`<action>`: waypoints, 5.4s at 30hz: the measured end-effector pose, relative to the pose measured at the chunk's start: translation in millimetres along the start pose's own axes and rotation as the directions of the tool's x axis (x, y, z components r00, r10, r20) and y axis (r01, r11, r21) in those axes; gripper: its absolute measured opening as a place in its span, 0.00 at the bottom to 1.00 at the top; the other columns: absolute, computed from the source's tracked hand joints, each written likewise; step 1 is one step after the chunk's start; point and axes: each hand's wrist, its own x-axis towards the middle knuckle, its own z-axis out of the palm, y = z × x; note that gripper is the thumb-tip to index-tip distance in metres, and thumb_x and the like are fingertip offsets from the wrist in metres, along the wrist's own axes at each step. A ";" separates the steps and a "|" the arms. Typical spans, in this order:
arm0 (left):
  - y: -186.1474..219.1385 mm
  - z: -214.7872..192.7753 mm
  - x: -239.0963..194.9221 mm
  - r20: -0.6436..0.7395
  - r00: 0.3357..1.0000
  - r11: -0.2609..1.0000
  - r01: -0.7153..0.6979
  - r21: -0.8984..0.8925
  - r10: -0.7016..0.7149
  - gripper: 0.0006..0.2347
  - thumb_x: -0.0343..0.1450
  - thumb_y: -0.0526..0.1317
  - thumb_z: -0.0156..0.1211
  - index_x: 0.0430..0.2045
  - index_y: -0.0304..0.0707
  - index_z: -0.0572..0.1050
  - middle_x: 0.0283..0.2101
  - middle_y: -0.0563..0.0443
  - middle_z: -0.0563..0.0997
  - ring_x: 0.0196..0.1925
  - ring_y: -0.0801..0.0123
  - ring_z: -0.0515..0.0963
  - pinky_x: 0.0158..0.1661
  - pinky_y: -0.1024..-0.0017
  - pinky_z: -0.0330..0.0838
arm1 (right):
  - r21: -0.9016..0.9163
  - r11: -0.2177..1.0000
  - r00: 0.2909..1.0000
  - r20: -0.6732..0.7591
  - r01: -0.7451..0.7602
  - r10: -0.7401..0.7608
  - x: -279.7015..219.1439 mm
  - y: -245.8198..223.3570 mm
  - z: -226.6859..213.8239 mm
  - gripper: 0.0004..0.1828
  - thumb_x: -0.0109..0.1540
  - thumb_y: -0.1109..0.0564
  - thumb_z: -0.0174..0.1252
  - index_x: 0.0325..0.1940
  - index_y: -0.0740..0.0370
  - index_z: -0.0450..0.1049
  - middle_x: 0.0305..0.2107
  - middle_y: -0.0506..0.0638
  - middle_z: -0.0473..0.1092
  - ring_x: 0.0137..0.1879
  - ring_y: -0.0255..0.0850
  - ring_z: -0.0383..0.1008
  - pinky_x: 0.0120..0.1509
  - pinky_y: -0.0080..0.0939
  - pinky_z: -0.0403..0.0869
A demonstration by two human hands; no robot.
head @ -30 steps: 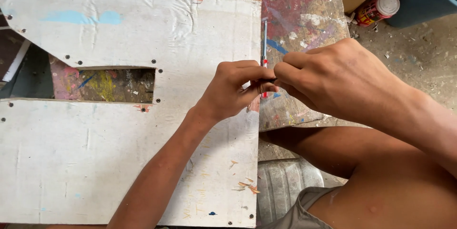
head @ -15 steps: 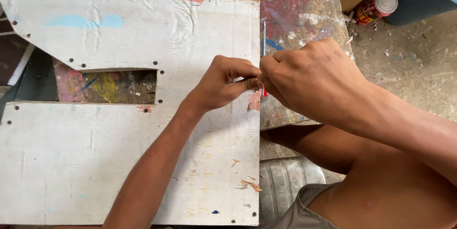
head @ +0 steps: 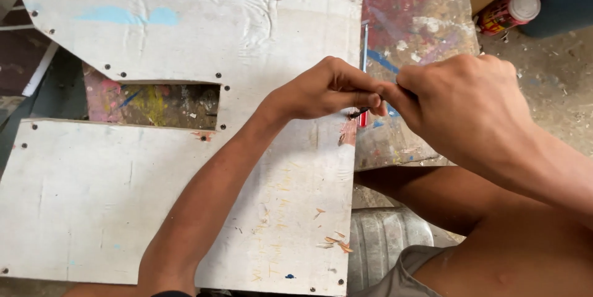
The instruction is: Manually poking or drilling holes into a large white board using a screwdriver as a punch tool.
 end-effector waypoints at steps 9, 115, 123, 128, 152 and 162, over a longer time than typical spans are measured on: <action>39.0 28.9 -11.1 -0.128 0.980 0.927 -0.097 0.362 0.153 0.10 0.69 0.23 0.61 0.40 0.35 0.79 0.33 0.52 0.82 0.31 0.74 0.77 0.33 0.77 0.74 | -0.029 1.000 0.999 0.048 -0.004 0.005 -12.2 -5.5 -0.6 0.28 0.76 0.39 0.47 0.26 0.50 0.74 0.10 0.44 0.69 0.11 0.40 0.64 0.18 0.40 0.62; 39.1 12.1 -23.7 -0.535 0.844 0.903 0.206 0.377 0.031 0.04 0.68 0.30 0.63 0.33 0.32 0.82 0.29 0.51 0.84 0.25 0.76 0.72 0.30 0.79 0.67 | 0.140 0.946 0.680 0.726 -0.293 0.103 -3.2 97.6 115.8 0.19 0.62 0.35 0.55 0.25 0.43 0.81 0.12 0.35 0.80 0.17 0.30 0.71 0.30 0.29 0.71; 40.9 9.1 -22.9 -0.541 0.841 0.901 0.247 0.356 -0.017 0.04 0.67 0.30 0.63 0.32 0.33 0.82 0.25 0.52 0.82 0.25 0.74 0.71 0.30 0.78 0.69 | 0.026 0.970 0.616 0.777 -0.242 0.132 -4.1 96.7 123.9 0.16 0.61 0.30 0.50 0.28 0.30 0.80 0.17 0.27 0.80 0.23 0.25 0.78 0.37 0.27 0.76; 38.5 10.9 -23.3 -0.538 0.843 0.889 0.253 0.380 -0.010 0.04 0.67 0.30 0.64 0.32 0.34 0.82 0.25 0.52 0.82 0.25 0.74 0.71 0.29 0.78 0.68 | 0.041 0.966 0.628 0.766 -0.255 0.133 -3.4 94.3 121.2 0.17 0.60 0.31 0.52 0.27 0.32 0.80 0.15 0.29 0.80 0.21 0.27 0.77 0.35 0.28 0.75; 56.8 -59.5 -28.4 -0.426 0.791 0.226 0.361 0.905 0.440 0.08 0.69 0.21 0.66 0.39 0.24 0.81 0.39 0.40 0.81 0.34 0.61 0.77 0.36 0.68 0.74 | 0.403 0.875 0.762 0.644 -0.267 -0.064 -10.6 97.0 85.4 0.20 0.67 0.40 0.48 0.33 0.50 0.78 0.23 0.43 0.80 0.26 0.38 0.76 0.38 0.40 0.75; 95.1 7.6 -179.0 -0.734 0.652 0.173 0.714 0.678 0.187 0.08 0.70 0.26 0.59 0.40 0.25 0.80 0.36 0.42 0.81 0.24 0.59 0.74 0.28 0.65 0.69 | 0.266 0.926 0.762 0.646 -0.269 0.036 -9.0 82.5 84.1 0.21 0.68 0.39 0.49 0.35 0.51 0.80 0.21 0.45 0.80 0.22 0.37 0.72 0.33 0.38 0.71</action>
